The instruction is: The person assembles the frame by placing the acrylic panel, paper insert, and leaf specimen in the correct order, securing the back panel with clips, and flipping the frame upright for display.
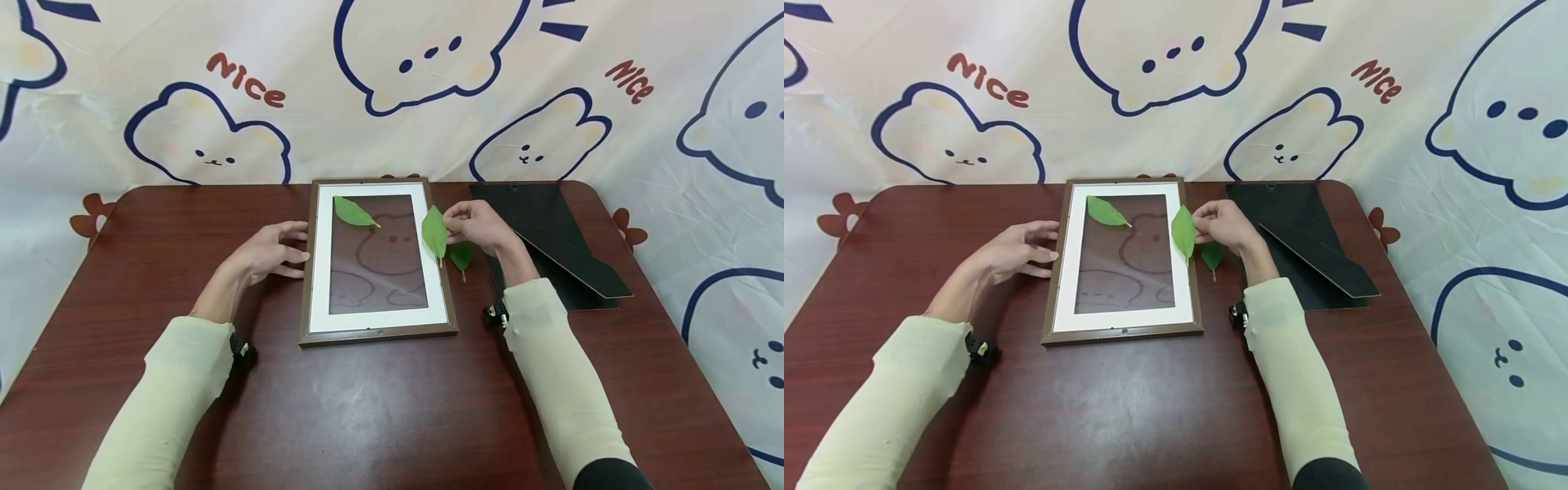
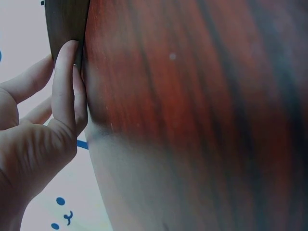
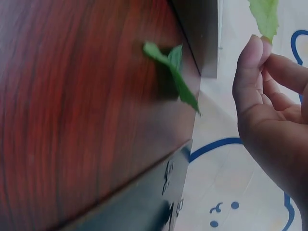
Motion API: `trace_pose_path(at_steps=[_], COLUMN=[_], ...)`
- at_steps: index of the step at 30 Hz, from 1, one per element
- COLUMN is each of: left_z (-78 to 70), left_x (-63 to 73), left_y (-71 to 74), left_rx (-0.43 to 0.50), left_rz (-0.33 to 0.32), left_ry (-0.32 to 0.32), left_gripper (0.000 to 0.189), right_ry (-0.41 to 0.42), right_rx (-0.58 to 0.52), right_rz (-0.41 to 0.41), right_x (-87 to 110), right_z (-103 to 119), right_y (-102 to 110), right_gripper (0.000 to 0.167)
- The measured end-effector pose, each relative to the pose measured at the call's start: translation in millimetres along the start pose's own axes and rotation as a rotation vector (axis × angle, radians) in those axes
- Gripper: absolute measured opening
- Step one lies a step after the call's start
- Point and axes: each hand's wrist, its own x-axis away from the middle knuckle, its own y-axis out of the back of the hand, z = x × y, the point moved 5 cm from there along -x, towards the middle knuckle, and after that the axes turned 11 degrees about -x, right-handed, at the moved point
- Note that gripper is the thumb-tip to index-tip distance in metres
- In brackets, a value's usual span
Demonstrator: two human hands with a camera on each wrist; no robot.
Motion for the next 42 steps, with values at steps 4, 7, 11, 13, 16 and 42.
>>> trace_pose_path(at_steps=[4, 7, 11, 13, 16, 42], left_z=[0.0, 0.4, 0.5, 0.4, 0.5, 0.2], left_x=[0.0, -0.1, -0.3, -0.2, -0.2, -1.1], left_y=[-0.3, -0.2, 0.2, 0.3, 0.3, 1.1], left_rx=[0.001, -0.004, -0.004, -0.002, 0.000, 0.004], left_rz=[0.001, 0.000, -0.001, 0.000, -0.001, 0.005], left_ry=[0.002, 0.004, 0.004, 0.002, -0.001, -0.002], left_gripper=[0.077, 0.077, 0.077, 0.077, 0.077, 0.076], right_ry=[0.000, -0.007, -0.037, -0.054, -0.080, -0.160], right_rx=[-0.037, -0.071, -0.099, -0.105, -0.115, -0.009], right_rz=[0.029, 0.049, 0.071, 0.077, 0.086, -0.096], right_x=[-5.8, -9.0, -11.7, -13.2, -14.8, -29.7], right_z=[0, 2, 4, 4, 5, -1], right_y=[-10, -18, -26, -29, -34, -51], right_gripper=[0.020, 0.016, 0.014, 0.016, 0.019, 0.017])
